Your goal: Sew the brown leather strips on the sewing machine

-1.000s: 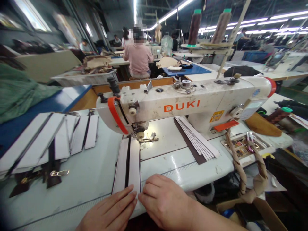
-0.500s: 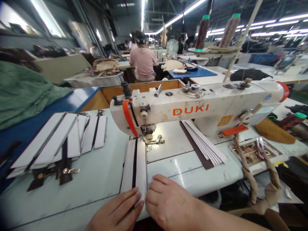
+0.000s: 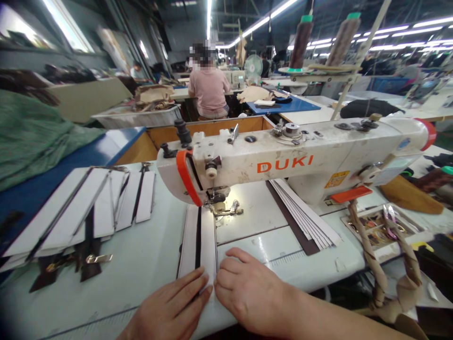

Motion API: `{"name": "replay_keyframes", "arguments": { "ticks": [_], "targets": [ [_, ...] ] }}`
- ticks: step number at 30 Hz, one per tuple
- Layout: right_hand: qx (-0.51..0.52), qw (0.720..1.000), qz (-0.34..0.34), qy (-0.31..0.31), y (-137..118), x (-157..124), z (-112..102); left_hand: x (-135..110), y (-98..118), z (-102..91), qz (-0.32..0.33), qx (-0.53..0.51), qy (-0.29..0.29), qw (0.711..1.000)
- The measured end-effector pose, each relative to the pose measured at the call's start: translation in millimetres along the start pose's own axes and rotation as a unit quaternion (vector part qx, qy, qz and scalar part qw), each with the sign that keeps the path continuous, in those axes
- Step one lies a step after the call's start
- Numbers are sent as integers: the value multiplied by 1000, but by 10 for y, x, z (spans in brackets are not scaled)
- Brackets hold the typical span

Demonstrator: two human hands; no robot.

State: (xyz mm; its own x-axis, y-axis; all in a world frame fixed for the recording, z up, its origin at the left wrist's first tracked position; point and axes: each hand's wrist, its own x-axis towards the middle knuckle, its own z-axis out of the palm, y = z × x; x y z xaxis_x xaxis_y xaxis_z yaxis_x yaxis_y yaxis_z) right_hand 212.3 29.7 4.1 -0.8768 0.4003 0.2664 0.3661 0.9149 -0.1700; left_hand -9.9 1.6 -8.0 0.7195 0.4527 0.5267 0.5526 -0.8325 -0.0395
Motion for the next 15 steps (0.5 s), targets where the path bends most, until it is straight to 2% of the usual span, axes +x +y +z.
{"name": "replay_keyframes", "arguments": {
  "ticks": [10, 15],
  "targets": [
    [-29, 999, 24, 34, 405, 252, 64, 265, -397, 86, -12, 16, 2, 1000],
    [-53, 996, 38, 60, 572, 365, 102, 303, -604, 188, -21, 14, 9, 1000]
  ]
}}
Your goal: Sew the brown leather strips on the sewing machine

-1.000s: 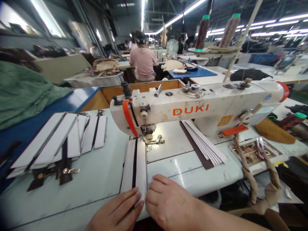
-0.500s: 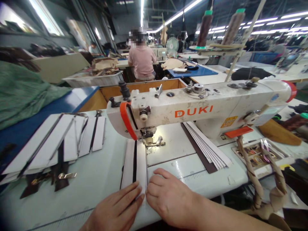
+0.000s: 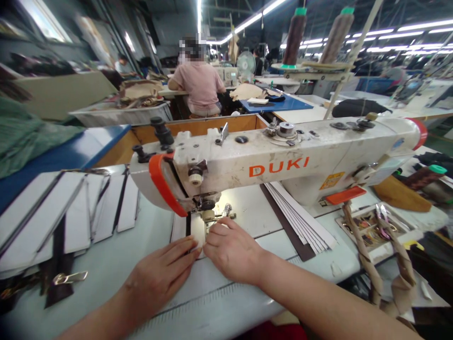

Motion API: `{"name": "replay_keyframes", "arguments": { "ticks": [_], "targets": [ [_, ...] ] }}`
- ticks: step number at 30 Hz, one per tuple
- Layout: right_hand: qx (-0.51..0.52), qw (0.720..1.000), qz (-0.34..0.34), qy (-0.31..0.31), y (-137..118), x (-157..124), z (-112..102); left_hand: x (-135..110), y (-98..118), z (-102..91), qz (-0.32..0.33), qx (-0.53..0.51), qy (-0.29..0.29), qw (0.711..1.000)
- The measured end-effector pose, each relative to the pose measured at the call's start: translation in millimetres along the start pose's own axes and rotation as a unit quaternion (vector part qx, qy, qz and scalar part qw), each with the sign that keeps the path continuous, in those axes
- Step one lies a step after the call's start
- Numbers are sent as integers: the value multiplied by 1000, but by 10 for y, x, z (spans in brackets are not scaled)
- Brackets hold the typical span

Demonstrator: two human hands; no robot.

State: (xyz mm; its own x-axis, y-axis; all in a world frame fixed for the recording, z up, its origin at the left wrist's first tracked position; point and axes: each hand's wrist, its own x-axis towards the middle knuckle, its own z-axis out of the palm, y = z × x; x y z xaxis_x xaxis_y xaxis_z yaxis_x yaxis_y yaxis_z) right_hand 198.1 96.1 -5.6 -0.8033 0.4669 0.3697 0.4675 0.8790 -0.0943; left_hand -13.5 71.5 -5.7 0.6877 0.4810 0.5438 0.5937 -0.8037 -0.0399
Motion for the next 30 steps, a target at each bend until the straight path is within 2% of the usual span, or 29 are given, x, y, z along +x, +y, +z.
{"name": "replay_keyframes", "arguments": {
  "ticks": [7, 12, 19, 22, 24, 27, 30],
  "targets": [
    [-25, 997, 67, 25, 99, 152, 67, 71, -306, 137, 3, 11, -3, 1000],
    [-13, 995, 97, 32, 99, 182, 102, 99, -500, 204, -26, 4, -42, 999],
    [-12, 993, 105, 49, 88, 154, 100, 127, -601, 301, -62, -18, -50, 997],
    [-12, 993, 100, 68, 64, 111, 53, 70, -525, 238, -71, -6, -35, 997],
    [-7, 992, 91, 84, 22, 84, 24, -47, -385, 120, -69, 7, -23, 997],
    [14, 993, 63, 99, -118, 72, 16, -320, -41, -101, -56, 15, -7, 998],
    [70, 993, 39, 84, -348, 90, 53, -591, 294, -284, -54, -25, -6, 998]
  ]
}}
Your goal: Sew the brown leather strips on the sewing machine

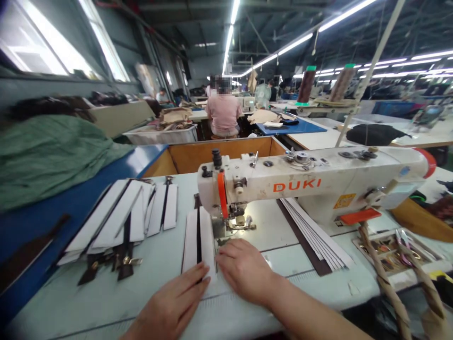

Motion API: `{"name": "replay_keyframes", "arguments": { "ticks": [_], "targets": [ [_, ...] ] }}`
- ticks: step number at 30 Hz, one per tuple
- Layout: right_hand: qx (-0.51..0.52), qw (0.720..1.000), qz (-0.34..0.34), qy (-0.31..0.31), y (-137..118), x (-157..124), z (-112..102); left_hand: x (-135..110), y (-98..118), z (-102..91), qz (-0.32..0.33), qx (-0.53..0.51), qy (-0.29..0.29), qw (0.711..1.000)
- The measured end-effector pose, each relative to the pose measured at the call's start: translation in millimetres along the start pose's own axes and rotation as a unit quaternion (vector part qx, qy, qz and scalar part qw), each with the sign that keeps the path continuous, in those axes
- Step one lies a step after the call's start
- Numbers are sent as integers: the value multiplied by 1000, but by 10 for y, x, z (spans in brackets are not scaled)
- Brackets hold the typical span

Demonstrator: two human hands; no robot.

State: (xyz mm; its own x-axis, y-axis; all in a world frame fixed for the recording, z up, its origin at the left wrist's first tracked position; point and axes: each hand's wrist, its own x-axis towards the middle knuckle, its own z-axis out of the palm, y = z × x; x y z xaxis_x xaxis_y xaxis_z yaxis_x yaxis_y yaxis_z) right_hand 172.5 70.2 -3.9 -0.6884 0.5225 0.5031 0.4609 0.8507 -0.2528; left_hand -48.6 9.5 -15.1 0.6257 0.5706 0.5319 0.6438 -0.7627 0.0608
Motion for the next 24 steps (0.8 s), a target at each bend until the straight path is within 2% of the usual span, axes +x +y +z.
{"name": "replay_keyframes", "arguments": {
  "ticks": [2, 3, 4, 6, 7, 8, 9, 12, 16, 18, 20, 22, 24],
  "targets": [
    [44, 999, 16, -23, -147, -10, 60, -129, 82, -89, -64, -68, -2, 996],
    [60, 997, 30, -31, -205, -19, 88, -162, 72, -134, -143, -118, -1, 983],
    [68, 996, 42, -34, -249, -30, 113, -175, 31, -183, -245, -171, 3, 954],
    [71, 996, 53, -32, -296, -55, 150, -145, -112, -288, -449, -256, 13, 856],
    [69, 996, 54, -29, -302, -67, 163, -110, -192, -338, -518, -281, 15, 808],
    [67, 996, 51, -27, -299, -76, 171, -66, -265, -380, -558, -298, 14, 775],
    [66, 996, 47, -26, -293, -83, 176, -14, -324, -409, -578, -311, 7, 754],
    [58, 997, 35, -28, -270, -89, 174, 164, -395, -396, -603, -341, -31, 721],
    [21, 998, 9, -52, -254, -83, 158, 383, -354, -232, -615, -352, -110, 697],
    [2, 999, -10, -53, -235, -92, 163, 449, -345, -198, -604, -350, -131, 704],
    [-5, 999, -24, -30, -201, -114, 186, 479, -382, -271, -588, -343, -119, 723],
    [-2, 999, -32, 5, -157, -143, 227, 481, -492, -485, -572, -332, -76, 746],
    [0, 999, -34, 33, -118, -167, 271, 463, -692, -827, -559, -320, -15, 764]
  ]
}}
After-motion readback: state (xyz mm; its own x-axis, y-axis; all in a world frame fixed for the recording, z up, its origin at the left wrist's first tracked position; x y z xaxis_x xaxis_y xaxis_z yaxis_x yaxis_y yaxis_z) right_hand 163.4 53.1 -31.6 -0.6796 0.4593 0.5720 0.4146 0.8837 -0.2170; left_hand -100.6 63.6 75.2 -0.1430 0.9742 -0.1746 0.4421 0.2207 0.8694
